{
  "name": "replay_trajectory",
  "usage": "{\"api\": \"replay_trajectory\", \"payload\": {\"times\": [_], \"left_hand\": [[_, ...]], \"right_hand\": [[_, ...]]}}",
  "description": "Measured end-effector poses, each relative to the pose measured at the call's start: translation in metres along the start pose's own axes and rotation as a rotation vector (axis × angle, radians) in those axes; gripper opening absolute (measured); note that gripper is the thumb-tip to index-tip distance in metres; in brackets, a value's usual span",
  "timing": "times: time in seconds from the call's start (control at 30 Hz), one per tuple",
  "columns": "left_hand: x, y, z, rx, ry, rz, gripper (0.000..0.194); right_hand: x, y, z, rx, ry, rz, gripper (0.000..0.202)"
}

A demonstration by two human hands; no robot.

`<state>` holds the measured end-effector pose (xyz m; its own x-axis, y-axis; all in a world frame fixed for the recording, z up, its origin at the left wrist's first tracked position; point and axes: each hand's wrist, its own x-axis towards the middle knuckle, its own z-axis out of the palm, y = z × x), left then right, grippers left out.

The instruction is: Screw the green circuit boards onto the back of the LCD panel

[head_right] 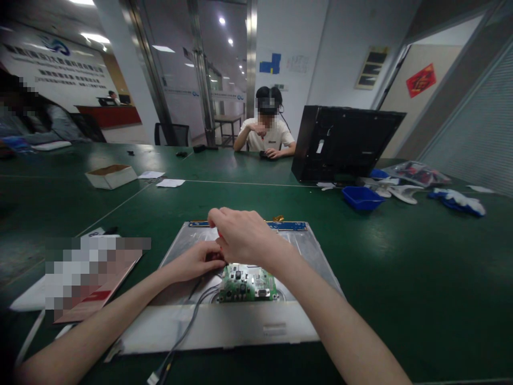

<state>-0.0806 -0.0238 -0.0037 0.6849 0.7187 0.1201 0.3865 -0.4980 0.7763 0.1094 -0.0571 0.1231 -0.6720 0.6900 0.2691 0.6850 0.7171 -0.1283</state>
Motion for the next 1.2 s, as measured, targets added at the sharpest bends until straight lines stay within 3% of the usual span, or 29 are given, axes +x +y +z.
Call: {"api": "replay_trajectory", "payload": {"times": [0.1,0.33,0.6,0.77,1.03,1.2], "left_hand": [[-0.001,0.002,-0.001,-0.01,-0.018,-0.026,0.009],[-0.001,0.0,0.001,-0.033,-0.028,-0.037,0.01],[-0.001,-0.002,0.001,0.003,0.001,-0.011,0.01],[0.0,-0.003,0.001,0.012,0.003,-0.001,0.009],[0.0,-0.001,0.0,-0.002,-0.007,-0.016,0.008],[-0.001,0.001,0.0,0.002,-0.016,-0.037,0.009]], "right_hand": [[0.002,0.0,0.001,-0.069,0.022,0.023,0.016],[0.001,-0.002,0.001,-0.103,0.021,0.103,0.027],[0.0,0.002,0.001,0.037,0.019,0.097,0.015],[-0.001,-0.005,-0.001,-0.054,0.012,0.1,0.007],[-0.002,-0.009,-0.002,-0.172,0.003,0.121,0.012],[0.001,-0.007,0.004,-0.243,0.048,0.129,0.031]]}}
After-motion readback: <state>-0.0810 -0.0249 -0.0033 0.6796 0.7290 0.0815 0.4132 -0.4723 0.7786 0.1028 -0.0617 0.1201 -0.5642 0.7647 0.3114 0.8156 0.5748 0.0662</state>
